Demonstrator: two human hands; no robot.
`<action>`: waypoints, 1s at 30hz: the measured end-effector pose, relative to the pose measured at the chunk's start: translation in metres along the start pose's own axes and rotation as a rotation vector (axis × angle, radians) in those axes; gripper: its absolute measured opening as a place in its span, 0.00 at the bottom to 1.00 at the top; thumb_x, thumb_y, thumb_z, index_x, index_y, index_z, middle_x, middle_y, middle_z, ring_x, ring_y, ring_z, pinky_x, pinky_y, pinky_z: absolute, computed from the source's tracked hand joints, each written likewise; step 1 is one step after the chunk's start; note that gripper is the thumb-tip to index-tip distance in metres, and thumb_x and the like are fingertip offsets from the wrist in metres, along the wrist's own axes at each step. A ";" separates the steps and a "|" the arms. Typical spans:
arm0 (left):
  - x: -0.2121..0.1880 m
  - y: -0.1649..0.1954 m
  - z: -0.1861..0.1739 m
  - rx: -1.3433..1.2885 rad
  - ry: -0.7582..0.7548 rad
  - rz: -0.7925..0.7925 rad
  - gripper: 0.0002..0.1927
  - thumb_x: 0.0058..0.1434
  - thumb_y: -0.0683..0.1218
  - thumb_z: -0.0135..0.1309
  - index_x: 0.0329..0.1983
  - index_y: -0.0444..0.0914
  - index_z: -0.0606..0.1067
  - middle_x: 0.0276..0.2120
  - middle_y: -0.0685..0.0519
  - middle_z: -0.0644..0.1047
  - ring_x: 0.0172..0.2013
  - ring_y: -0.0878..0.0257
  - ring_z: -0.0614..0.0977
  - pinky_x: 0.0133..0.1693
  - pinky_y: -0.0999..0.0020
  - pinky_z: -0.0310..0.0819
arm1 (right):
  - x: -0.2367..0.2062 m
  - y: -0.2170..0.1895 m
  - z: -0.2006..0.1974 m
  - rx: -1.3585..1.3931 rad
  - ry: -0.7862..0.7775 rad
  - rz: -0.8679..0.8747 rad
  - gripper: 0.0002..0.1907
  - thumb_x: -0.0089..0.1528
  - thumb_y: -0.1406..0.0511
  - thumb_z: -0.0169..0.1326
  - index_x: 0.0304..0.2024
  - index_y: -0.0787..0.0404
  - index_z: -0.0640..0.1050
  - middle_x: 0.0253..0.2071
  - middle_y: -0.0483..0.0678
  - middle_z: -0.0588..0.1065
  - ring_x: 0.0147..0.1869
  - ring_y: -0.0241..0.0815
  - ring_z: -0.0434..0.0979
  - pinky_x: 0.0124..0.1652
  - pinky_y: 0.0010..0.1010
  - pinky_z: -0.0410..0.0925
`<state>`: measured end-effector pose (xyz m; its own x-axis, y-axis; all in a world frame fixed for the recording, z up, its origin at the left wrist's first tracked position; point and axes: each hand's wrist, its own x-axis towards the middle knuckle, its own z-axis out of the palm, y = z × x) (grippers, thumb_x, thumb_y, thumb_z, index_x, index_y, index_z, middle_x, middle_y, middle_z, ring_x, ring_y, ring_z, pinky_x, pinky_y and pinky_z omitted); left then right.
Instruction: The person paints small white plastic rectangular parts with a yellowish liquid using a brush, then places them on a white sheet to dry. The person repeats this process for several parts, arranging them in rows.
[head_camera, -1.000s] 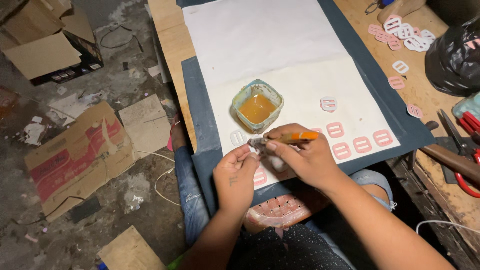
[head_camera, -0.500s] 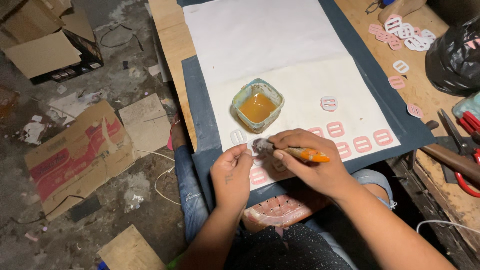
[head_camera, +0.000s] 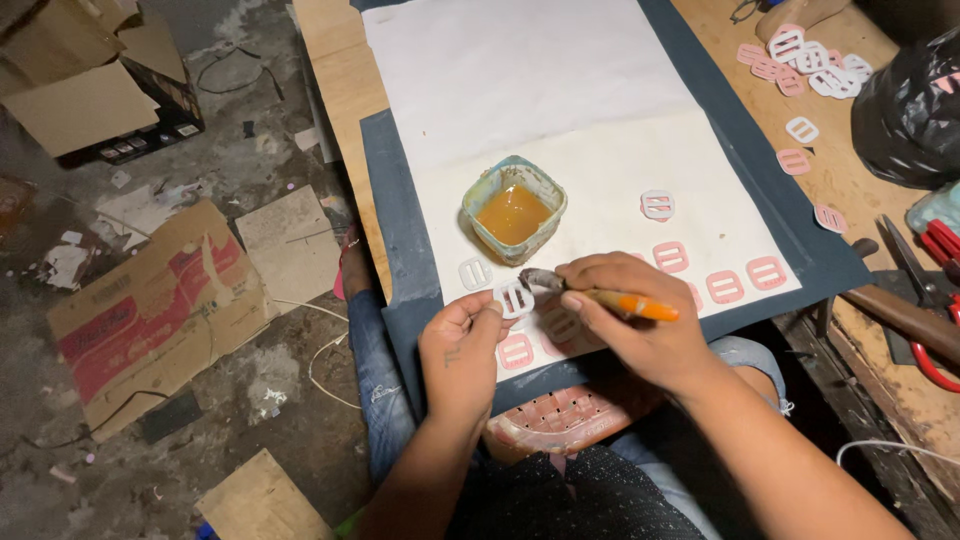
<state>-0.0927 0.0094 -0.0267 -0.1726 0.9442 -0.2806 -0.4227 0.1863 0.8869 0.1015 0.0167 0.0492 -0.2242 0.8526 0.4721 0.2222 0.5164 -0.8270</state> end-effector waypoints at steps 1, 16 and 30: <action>0.000 -0.002 -0.001 0.002 -0.005 0.007 0.14 0.64 0.39 0.53 0.49 0.24 0.76 0.38 0.45 0.82 0.35 0.62 0.83 0.39 0.71 0.78 | -0.002 -0.001 0.001 -0.056 -0.062 -0.008 0.06 0.62 0.72 0.60 0.41 0.67 0.79 0.44 0.51 0.80 0.49 0.38 0.81 0.48 0.28 0.73; 0.053 0.037 0.009 -0.238 -0.083 0.046 0.07 0.69 0.42 0.44 0.46 0.34 0.67 0.50 0.45 0.76 0.55 0.56 0.78 0.54 0.50 0.78 | 0.081 0.061 0.003 0.451 0.060 0.816 0.22 0.67 0.64 0.45 0.62 0.66 0.70 0.42 0.48 0.74 0.41 0.39 0.80 0.37 0.30 0.74; 0.111 0.047 0.042 -0.267 -0.156 0.041 0.08 0.67 0.40 0.45 0.47 0.32 0.68 0.49 0.44 0.76 0.52 0.56 0.80 0.55 0.52 0.78 | 0.110 0.075 -0.038 0.334 0.110 0.784 0.21 0.66 0.64 0.48 0.58 0.68 0.71 0.47 0.54 0.76 0.44 0.43 0.82 0.37 0.32 0.75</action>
<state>-0.0949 0.1348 -0.0007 -0.0640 0.9836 -0.1689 -0.6407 0.0892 0.7626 0.1297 0.1521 0.0500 -0.0261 0.9650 -0.2608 -0.0206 -0.2614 -0.9650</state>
